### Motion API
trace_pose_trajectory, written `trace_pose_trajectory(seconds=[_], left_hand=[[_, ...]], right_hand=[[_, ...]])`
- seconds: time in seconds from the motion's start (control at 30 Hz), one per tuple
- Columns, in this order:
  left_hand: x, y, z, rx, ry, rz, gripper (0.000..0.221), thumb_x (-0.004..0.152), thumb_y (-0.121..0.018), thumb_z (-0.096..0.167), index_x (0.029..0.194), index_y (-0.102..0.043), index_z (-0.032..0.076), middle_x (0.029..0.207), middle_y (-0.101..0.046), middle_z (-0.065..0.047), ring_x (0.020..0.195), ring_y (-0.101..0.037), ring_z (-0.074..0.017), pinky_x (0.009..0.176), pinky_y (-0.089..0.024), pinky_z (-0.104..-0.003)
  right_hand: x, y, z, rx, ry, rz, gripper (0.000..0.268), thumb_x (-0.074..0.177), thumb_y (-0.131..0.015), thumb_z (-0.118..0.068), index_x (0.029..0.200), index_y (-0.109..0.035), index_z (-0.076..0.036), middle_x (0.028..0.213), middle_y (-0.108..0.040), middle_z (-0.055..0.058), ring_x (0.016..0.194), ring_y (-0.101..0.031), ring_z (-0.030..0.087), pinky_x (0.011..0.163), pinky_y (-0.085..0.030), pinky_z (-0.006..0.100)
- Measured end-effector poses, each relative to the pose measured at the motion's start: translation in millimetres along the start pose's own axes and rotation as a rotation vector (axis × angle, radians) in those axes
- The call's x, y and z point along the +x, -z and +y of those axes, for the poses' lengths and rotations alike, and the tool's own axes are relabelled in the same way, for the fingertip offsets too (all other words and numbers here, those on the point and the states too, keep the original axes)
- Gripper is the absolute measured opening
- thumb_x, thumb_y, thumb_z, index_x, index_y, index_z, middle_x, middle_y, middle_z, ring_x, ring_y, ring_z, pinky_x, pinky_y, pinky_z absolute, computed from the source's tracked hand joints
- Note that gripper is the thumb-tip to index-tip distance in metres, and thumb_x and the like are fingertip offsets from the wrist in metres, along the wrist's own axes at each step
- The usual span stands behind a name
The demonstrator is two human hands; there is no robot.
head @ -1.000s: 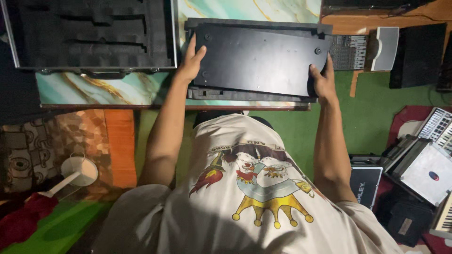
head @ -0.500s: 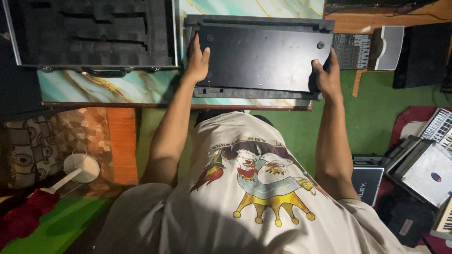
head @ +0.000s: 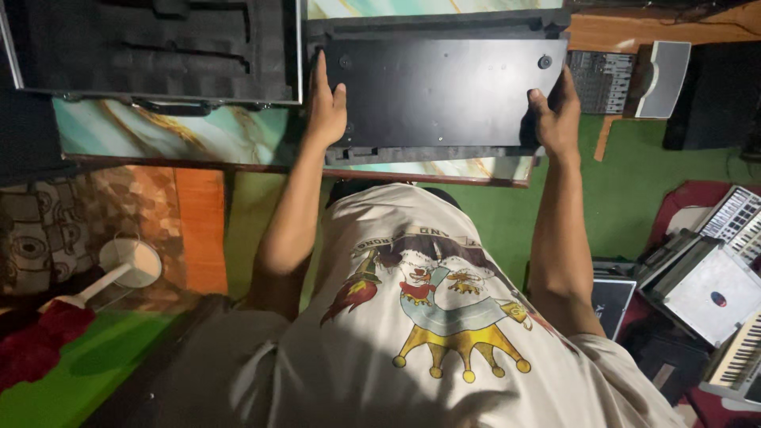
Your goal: The person opens a hard-shell equipment case, removes foam padding and internal layers, and then places a black electronic audio unit into the case.
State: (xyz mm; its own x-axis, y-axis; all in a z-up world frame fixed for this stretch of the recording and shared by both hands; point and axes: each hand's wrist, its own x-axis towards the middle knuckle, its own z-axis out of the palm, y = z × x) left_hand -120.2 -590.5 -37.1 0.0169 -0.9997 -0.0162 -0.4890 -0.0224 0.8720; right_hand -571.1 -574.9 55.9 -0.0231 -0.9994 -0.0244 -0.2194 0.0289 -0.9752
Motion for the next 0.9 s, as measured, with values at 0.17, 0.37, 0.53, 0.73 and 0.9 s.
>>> trace_pose_trajectory(seconds=[0.17, 0.37, 0.53, 0.73, 0.9], left_hand=[[-11, 5, 22, 0.011, 0.151, -0.017, 0.074, 0.104, -0.055, 0.005, 0.165, -0.013, 0.004, 0.168, -0.022, -0.027, 0.157, -0.02, -0.0434, 0.127, -0.02, -0.047], [-21, -2, 42, 0.138, -0.029, 0.017, 0.078, 0.1, -0.058, 0.0, 0.165, -0.015, 0.004, 0.171, -0.019, -0.023, 0.159, -0.02, -0.0428, 0.131, -0.022, -0.048], [-19, -4, 58, 0.293, -0.085, 0.006, 0.078, 0.102, -0.061, 0.002, 0.164, -0.014, -0.003, 0.171, -0.009, -0.029, 0.157, -0.019, -0.0469, 0.128, -0.024, -0.05], [-20, -16, 77, 0.491, -0.062, 0.079, 0.088, 0.1, -0.068, 0.026, 0.161, -0.013, -0.008, 0.168, -0.009, -0.032, 0.154, -0.017, -0.048, 0.127, -0.019, -0.054], [-18, -12, 78, 0.608, -0.08, 0.07, 0.091, 0.099, -0.068, 0.033, 0.161, -0.015, -0.007, 0.167, -0.011, -0.031, 0.156, -0.017, -0.0458, 0.127, -0.013, -0.056]], right_hand=[[14, 5, 14, 0.012, 0.033, -0.075, 0.059, 0.106, -0.063, 0.001, 0.159, -0.037, 0.008, 0.157, -0.053, 0.02, 0.149, -0.049, 0.027, 0.127, -0.034, 0.037], [24, 2, 41, -0.086, 0.04, -0.001, 0.068, 0.104, -0.071, -0.004, 0.158, -0.033, 0.013, 0.162, -0.046, 0.024, 0.154, -0.042, 0.032, 0.13, -0.029, 0.04], [18, -4, 43, -0.343, 0.011, 0.089, 0.067, 0.102, -0.075, -0.01, 0.155, -0.04, 0.011, 0.157, -0.048, 0.027, 0.15, -0.046, 0.035, 0.128, -0.034, 0.042], [1, -35, 25, -0.895, 0.188, 0.167, 0.049, 0.102, -0.079, -0.016, 0.149, -0.064, -0.013, 0.156, -0.043, 0.023, 0.146, -0.038, 0.043, 0.126, -0.028, 0.055], [-5, -73, 0, -0.907, 0.299, 0.072, 0.054, 0.099, -0.075, -0.029, 0.15, -0.062, -0.016, 0.16, -0.04, 0.025, 0.146, -0.036, 0.046, 0.122, -0.023, 0.06]])
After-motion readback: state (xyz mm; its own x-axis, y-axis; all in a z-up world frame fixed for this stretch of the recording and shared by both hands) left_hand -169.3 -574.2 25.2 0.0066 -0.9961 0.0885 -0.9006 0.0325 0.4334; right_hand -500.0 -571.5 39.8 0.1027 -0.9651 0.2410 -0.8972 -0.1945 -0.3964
